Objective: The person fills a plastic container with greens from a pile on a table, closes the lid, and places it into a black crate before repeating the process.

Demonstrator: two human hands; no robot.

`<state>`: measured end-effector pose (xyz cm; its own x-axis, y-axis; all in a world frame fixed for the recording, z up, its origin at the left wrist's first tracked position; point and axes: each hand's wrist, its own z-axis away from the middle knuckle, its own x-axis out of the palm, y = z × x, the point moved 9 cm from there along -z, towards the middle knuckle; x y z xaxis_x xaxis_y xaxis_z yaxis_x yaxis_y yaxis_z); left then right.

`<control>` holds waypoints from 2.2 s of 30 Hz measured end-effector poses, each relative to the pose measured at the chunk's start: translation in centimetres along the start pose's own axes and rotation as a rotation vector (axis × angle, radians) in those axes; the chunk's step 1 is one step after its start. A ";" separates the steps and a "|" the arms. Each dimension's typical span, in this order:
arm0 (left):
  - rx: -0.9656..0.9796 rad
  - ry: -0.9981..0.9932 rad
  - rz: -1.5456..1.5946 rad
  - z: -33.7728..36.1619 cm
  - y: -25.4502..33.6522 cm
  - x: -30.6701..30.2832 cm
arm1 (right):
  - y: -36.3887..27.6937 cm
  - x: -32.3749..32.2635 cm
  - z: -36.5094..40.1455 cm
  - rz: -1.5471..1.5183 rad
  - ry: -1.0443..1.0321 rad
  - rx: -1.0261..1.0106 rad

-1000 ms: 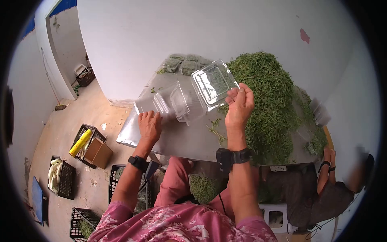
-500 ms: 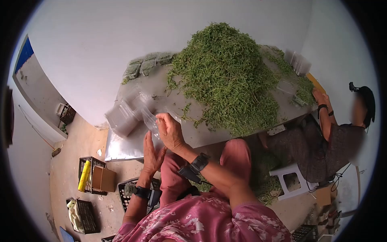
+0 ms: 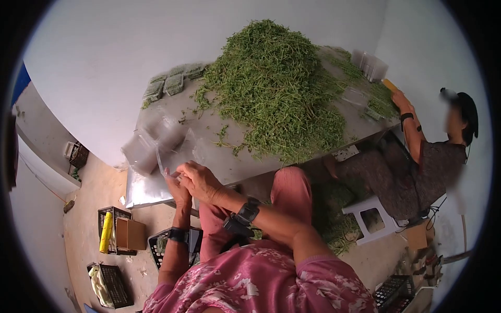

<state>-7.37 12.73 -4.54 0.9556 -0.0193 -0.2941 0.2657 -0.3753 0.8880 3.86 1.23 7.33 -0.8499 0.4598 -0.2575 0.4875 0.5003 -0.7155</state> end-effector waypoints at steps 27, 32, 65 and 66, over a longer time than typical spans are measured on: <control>0.041 0.035 0.007 1.1 2.0 0.3 | 2.7 -31.1 30.7 -0.088 0.427 1.158; 0.022 0.025 0.014 1.1 1.8 0.2 | 7.5 -25.2 38.2 -0.135 0.292 1.479; 0.072 -0.100 0.014 1.1 0.7 0.3 | 7.2 -13.8 57.2 -0.485 0.555 1.733; 0.062 -0.104 0.026 1.1 0.6 0.3 | 7.4 -14.2 56.5 -0.450 0.542 1.721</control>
<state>-7.03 11.50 -4.48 0.9429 -0.1245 -0.3088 0.2293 -0.4297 0.8734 8.22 -43.05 -31.01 -0.5234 0.8487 0.0763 -0.7371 -0.4061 -0.5401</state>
